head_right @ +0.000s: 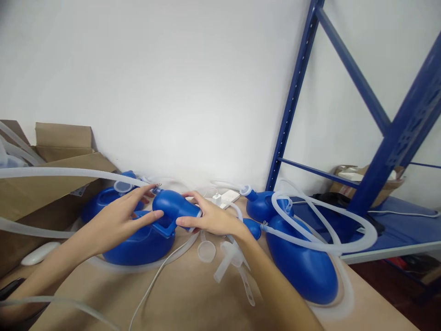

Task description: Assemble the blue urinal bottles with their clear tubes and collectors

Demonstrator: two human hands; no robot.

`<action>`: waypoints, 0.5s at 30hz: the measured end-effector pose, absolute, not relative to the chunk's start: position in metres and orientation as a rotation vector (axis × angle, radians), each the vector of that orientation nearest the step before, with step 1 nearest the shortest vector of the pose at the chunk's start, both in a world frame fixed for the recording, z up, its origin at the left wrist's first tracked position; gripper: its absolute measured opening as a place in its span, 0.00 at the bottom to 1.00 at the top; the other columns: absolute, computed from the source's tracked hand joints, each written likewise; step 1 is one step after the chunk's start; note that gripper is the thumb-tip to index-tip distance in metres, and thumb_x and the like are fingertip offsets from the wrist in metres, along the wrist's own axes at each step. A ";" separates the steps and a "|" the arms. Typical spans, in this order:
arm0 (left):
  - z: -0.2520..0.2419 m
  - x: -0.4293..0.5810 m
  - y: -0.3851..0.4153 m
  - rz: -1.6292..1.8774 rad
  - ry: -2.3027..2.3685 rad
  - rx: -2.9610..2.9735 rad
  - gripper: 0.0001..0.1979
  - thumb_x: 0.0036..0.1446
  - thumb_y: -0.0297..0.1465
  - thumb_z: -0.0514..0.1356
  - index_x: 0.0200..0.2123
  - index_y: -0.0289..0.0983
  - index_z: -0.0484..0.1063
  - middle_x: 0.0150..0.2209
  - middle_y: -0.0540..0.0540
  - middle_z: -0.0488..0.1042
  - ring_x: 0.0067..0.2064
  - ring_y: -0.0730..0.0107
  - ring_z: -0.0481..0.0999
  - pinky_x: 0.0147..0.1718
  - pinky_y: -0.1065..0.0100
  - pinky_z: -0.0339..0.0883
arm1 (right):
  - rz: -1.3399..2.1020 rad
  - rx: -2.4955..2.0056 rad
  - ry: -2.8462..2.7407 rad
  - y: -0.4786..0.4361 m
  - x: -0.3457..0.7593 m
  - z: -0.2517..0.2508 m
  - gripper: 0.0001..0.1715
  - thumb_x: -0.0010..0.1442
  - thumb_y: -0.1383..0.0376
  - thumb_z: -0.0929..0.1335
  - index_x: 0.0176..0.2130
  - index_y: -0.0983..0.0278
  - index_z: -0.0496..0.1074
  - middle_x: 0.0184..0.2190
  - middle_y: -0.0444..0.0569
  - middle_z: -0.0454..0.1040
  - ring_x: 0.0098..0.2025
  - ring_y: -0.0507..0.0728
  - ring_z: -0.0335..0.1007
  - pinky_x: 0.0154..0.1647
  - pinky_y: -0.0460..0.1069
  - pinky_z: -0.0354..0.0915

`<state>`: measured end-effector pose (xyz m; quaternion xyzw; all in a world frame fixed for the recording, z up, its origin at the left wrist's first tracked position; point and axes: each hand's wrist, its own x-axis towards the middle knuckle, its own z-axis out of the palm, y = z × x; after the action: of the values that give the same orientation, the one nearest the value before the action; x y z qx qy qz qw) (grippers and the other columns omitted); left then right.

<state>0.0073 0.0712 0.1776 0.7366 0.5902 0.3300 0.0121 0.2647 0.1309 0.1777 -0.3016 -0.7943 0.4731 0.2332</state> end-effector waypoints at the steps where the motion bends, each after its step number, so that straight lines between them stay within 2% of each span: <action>1: 0.175 0.006 0.074 0.972 1.859 2.276 0.41 0.56 0.60 0.58 0.66 0.42 0.64 0.55 0.41 0.78 0.52 0.46 0.79 0.46 0.55 0.72 | 1.300 -0.838 -2.206 0.132 0.262 0.175 0.44 0.58 0.46 0.74 0.65 0.55 0.58 0.59 0.55 0.67 0.43 0.58 0.77 0.44 0.55 0.75; 4: 0.174 0.000 0.078 0.900 1.875 2.215 0.42 0.53 0.60 0.60 0.64 0.41 0.67 0.49 0.41 0.82 0.48 0.46 0.81 0.44 0.57 0.73 | 1.256 -0.787 -2.325 0.138 0.259 0.166 0.47 0.58 0.46 0.74 0.68 0.54 0.56 0.66 0.55 0.61 0.58 0.63 0.71 0.55 0.56 0.71; 6: 0.179 -0.005 0.079 0.909 1.848 2.192 0.41 0.49 0.60 0.63 0.60 0.42 0.71 0.44 0.43 0.83 0.45 0.47 0.82 0.42 0.59 0.73 | 1.304 -0.693 -2.397 0.143 0.261 0.160 0.55 0.56 0.47 0.75 0.72 0.52 0.49 0.70 0.55 0.55 0.65 0.64 0.64 0.60 0.56 0.67; 8: 0.188 -0.010 0.077 0.963 1.838 2.133 0.37 0.47 0.61 0.63 0.54 0.43 0.75 0.40 0.45 0.84 0.44 0.49 0.82 0.41 0.60 0.74 | 1.404 -0.652 -2.458 0.148 0.265 0.155 0.66 0.54 0.48 0.77 0.74 0.50 0.36 0.71 0.57 0.53 0.64 0.63 0.66 0.59 0.55 0.67; 10: 0.198 -0.017 0.075 1.048 1.899 2.047 0.33 0.47 0.61 0.62 0.48 0.45 0.78 0.37 0.47 0.85 0.42 0.50 0.83 0.40 0.61 0.74 | 1.441 -0.748 -2.555 0.153 0.269 0.149 0.71 0.53 0.50 0.78 0.74 0.51 0.30 0.67 0.58 0.60 0.57 0.61 0.72 0.53 0.53 0.69; 12: 0.205 -0.024 0.074 1.125 2.011 1.958 0.31 0.48 0.62 0.60 0.45 0.46 0.79 0.34 0.48 0.85 0.39 0.50 0.83 0.39 0.61 0.74 | 1.321 -0.948 -2.694 0.157 0.272 0.144 0.68 0.52 0.50 0.78 0.73 0.54 0.36 0.58 0.55 0.69 0.51 0.60 0.75 0.48 0.51 0.69; 15: 0.206 -0.038 0.080 1.176 2.036 1.853 0.29 0.52 0.58 0.59 0.47 0.45 0.79 0.33 0.48 0.85 0.38 0.49 0.84 0.38 0.60 0.75 | 1.057 -1.206 -2.858 0.162 0.274 0.139 0.60 0.50 0.50 0.77 0.70 0.58 0.48 0.49 0.50 0.73 0.46 0.61 0.74 0.43 0.50 0.67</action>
<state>-0.0382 0.0798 0.2056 0.6173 0.6783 0.3917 0.0738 0.2743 0.1624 0.1385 -0.3672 -0.8701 0.3219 -0.0676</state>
